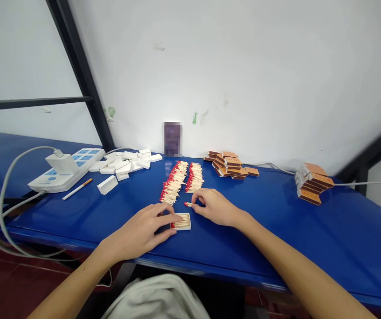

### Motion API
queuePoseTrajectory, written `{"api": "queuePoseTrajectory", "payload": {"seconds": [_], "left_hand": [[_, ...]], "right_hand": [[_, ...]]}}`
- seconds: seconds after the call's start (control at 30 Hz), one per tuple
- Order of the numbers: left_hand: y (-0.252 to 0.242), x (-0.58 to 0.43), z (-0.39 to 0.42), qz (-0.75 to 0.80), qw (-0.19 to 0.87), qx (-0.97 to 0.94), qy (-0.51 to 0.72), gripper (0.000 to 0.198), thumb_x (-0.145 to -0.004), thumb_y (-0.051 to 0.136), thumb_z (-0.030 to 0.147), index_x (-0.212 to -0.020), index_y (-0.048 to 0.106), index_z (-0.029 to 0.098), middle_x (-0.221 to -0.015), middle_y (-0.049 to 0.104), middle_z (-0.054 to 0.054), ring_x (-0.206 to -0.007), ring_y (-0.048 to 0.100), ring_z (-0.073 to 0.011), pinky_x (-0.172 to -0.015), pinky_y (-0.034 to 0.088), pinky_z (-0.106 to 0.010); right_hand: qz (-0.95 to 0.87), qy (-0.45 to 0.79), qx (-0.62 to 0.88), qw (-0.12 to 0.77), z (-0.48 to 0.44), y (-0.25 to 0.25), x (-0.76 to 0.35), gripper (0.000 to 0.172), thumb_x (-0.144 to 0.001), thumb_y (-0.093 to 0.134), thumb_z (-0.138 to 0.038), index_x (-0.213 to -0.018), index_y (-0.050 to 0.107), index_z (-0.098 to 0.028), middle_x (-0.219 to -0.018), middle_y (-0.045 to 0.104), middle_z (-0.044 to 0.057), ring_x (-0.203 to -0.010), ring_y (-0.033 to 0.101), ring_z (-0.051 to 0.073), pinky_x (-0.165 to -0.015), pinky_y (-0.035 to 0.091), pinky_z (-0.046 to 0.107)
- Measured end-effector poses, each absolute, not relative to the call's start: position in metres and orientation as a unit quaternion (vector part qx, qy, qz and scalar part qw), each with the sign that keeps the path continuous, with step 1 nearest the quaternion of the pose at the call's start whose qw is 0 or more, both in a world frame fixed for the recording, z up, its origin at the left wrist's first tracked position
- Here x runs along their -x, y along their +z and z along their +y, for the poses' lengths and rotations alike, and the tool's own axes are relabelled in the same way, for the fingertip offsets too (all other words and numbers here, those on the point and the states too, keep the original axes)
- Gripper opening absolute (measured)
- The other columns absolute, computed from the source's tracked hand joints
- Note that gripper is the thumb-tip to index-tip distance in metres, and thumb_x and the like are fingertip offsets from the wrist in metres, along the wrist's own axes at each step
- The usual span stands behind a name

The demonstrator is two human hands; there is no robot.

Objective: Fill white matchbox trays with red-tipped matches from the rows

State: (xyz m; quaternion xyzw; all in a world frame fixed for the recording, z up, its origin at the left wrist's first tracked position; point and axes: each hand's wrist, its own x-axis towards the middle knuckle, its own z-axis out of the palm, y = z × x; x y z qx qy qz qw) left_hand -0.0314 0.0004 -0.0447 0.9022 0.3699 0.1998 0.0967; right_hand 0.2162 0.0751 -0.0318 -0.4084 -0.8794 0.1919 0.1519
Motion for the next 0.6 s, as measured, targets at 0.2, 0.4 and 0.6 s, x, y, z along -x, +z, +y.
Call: {"api": "queuePoseTrajectory", "payload": {"seconds": [0.2,0.4,0.6], "left_hand": [[-0.0466,0.0315,0.0016,0.374,0.097,-0.900,0.201,0.031,-0.100,0.055,0.030,-0.132,0.057,0.028,-0.117,0.059,-0.005,-0.106,0.060,-0.0232,-0.095,0.047,-0.038],[-0.0483,0.0321,0.0007,0.376,0.100,-0.899,0.202,0.032,-0.100,0.056,0.030,-0.132,0.057,0.028,-0.119,0.059,-0.005,-0.107,0.060,-0.0233,-0.096,0.047,-0.038],[-0.0475,0.0319,0.0016,0.377,0.100,-0.898,0.202,0.031,-0.101,0.055,0.031,-0.131,0.057,0.027,-0.118,0.059,-0.005,-0.106,0.060,-0.0231,-0.096,0.047,-0.038]], "right_hand": [[-0.863,0.218,0.431,0.147,0.0755,-0.0294,-0.2159,0.022,-0.089,0.060,-0.037,-0.081,0.067,-0.018,-0.067,0.052,-0.003,-0.061,0.044,0.012,-0.057,0.033,0.024],[-0.856,0.230,0.446,0.124,0.0738,-0.0288,-0.2159,0.020,-0.087,0.060,-0.034,-0.078,0.066,-0.018,-0.065,0.054,-0.003,-0.059,0.044,0.011,-0.056,0.032,0.025],[-0.877,0.199,0.416,0.133,0.0741,-0.0304,-0.2186,0.012,-0.084,0.060,-0.028,-0.079,0.064,-0.018,-0.062,0.048,-0.005,-0.056,0.039,0.010,-0.052,0.029,0.023]]}}
